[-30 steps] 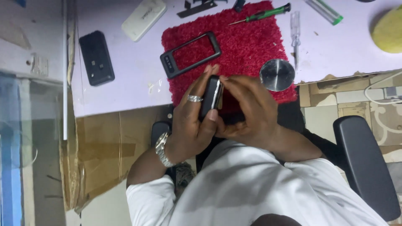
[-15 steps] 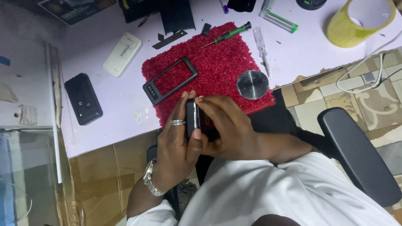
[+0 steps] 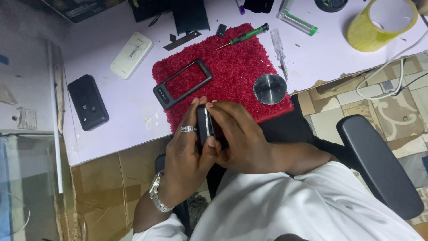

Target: Reassembling a mobile phone by fitting the internal components and screen into the outer casing.

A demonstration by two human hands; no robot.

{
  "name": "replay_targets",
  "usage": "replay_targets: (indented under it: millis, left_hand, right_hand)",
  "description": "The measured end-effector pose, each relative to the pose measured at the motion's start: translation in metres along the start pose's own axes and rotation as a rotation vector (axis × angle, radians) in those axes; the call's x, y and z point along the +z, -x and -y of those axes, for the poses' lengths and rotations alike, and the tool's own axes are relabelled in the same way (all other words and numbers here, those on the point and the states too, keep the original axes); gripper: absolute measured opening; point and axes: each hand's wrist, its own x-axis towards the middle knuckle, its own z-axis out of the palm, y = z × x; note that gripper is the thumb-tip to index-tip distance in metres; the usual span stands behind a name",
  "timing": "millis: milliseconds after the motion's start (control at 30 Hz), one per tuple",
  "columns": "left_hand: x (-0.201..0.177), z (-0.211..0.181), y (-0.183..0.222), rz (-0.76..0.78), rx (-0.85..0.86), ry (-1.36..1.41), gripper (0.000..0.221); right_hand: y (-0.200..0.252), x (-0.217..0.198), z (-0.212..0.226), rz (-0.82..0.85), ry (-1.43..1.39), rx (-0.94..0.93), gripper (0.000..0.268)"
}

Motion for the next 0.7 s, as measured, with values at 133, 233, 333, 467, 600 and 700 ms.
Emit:
replay_targets:
  millis: [133, 233, 333, 467, 600, 700]
  left_hand:
    - [0.001, -0.003, 0.001, -0.011, -0.008, -0.010, 0.066]
    - [0.004, 0.000, 0.002, 0.007, -0.018, -0.020, 0.069]
    - [0.002, 0.000, 0.000, 0.028, -0.002, -0.010, 0.068]
    - [-0.001, -0.002, 0.004, 0.002, -0.053, -0.067, 0.068]
    - [-0.008, -0.007, 0.001, 0.188, -0.105, 0.110, 0.069]
    - [-0.010, -0.008, 0.001, 0.217, -0.124, 0.147, 0.071]
  right_hand:
    - [-0.001, -0.003, 0.001, 0.036, -0.005, 0.003, 0.046]
    - [0.001, -0.003, 0.001, 0.036, 0.004, 0.006, 0.047]
    - [0.000, -0.006, 0.003, 0.070, 0.007, 0.034, 0.050]
    - [-0.001, -0.009, -0.002, 0.086, 0.047, -0.175, 0.052]
    - [-0.010, -0.015, 0.013, 0.139, 0.119, -0.062, 0.052]
    - [-0.009, -0.017, 0.013, 0.156, 0.081, -0.027, 0.053]
